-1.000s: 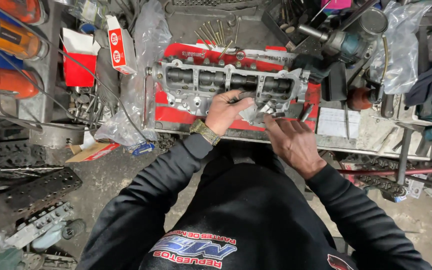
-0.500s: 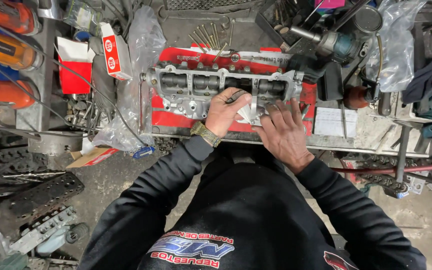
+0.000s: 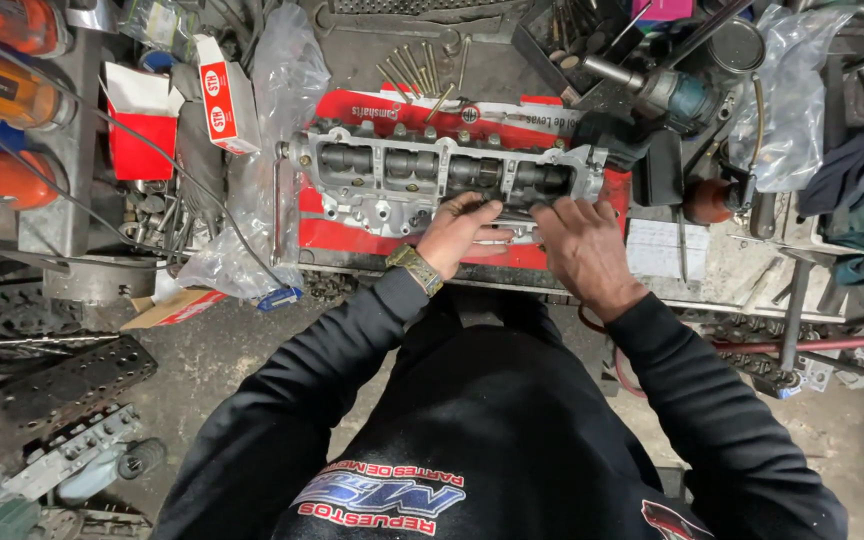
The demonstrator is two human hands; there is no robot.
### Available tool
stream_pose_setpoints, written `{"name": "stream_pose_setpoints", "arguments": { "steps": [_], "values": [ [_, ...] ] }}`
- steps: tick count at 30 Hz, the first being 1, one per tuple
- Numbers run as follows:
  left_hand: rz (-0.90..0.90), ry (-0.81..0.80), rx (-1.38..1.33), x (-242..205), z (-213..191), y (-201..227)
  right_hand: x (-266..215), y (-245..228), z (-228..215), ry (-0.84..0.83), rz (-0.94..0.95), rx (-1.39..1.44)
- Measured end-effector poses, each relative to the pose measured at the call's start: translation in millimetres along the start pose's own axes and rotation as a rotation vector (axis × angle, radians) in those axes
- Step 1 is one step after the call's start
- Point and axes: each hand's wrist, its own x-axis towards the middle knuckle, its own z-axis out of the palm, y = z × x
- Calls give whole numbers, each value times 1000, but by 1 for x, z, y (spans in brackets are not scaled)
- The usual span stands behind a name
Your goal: The person places small metal components into the cylinder head block, aligning them within the camshaft housing. They then pick up a pen and write on a piece of paper on the workbench before returning to adjust the components inside the engine part.
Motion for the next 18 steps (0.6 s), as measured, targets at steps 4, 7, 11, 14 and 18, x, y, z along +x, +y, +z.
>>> {"name": "stream_pose_setpoints", "arguments": {
  "steps": [4, 7, 11, 14, 18],
  "values": [
    [65, 20, -18, 8, -4, 0, 12, 13, 15, 42, -40, -30],
    [100, 37, -50, 13, -7, -7, 16, 18, 27, 64, -57, -4],
    [107, 25, -30, 4, -2, -9, 5, 11, 0, 29, -29, -17],
    [90, -37, -43, 4, 2, -16, -5, 15, -10, -20, -5, -36],
    [120, -33, -54, 18, 9, -20, 0, 25, -2, 65, 10, -51]
  ]
}}
